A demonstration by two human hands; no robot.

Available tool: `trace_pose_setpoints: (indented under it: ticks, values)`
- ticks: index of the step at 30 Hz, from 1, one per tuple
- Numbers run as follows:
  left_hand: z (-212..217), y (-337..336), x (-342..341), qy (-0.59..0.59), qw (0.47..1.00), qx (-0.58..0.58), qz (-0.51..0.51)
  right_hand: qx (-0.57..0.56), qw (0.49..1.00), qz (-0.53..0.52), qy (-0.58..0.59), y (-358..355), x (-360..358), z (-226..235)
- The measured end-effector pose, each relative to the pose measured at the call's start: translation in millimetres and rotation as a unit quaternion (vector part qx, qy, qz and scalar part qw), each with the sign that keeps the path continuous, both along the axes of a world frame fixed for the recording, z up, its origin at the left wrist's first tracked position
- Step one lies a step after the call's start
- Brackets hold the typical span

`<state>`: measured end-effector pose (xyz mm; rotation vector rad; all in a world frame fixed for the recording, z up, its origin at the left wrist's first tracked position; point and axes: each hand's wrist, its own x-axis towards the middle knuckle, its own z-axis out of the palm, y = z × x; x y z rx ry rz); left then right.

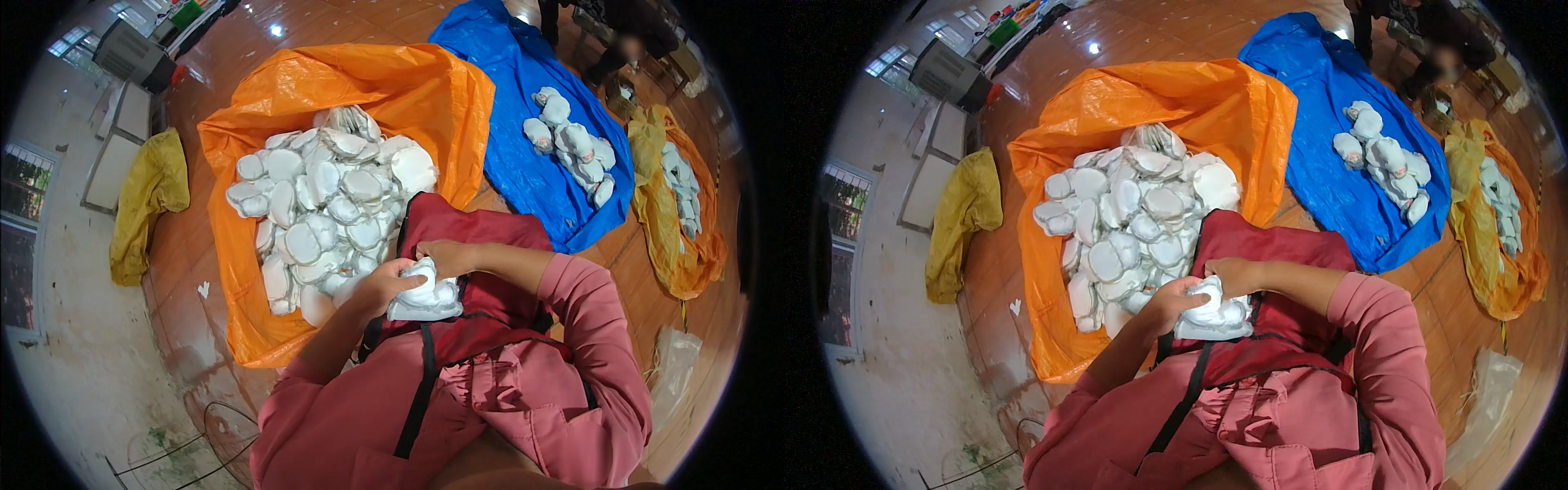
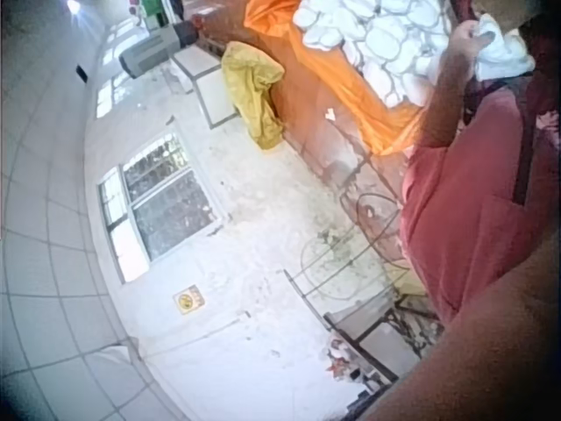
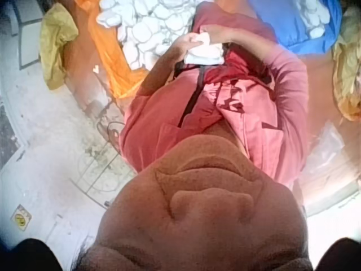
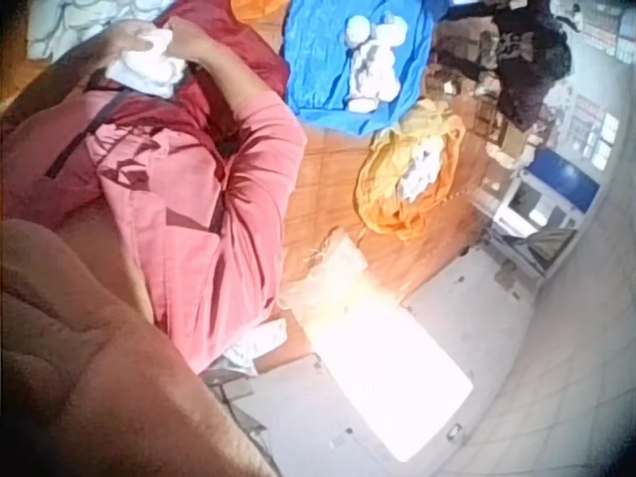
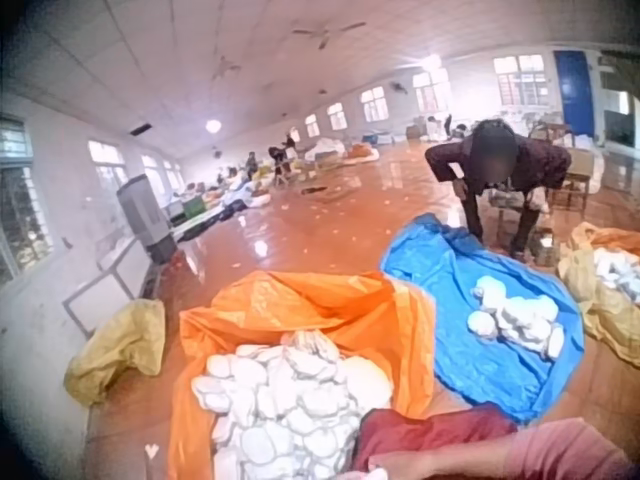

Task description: The person sits on the floor and repeatedly stuffs white fabric pieces into white sock-like items, then ties them closed. The finished items are placed on a blue tarp nearby. The person handles the items one at a time and continues the process throughout the clip.

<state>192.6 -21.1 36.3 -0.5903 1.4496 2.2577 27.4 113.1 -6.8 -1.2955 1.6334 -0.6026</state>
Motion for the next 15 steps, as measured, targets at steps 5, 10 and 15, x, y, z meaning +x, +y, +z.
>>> trace_pose_setpoints:
  ticks: [5, 10, 15]
  values:
    - [-6.5, 5.4, 8.9, 0.070, 0.974, -0.208, -0.058, 0.001, 1.000, -0.016, -0.016, 4.9, 13.5, 9.7]
    - [7.9, 17.2, 22.8, 0.205, 0.838, -0.490, -0.125, -0.075, 0.987, -0.060, -0.126, 43.2, 28.6, 17.9]
    - [0.3, 17.9, 29.4, 0.290, 0.755, -0.560, -0.178, -0.154, 0.973, -0.069, -0.155, 69.5, 41.7, 4.8]
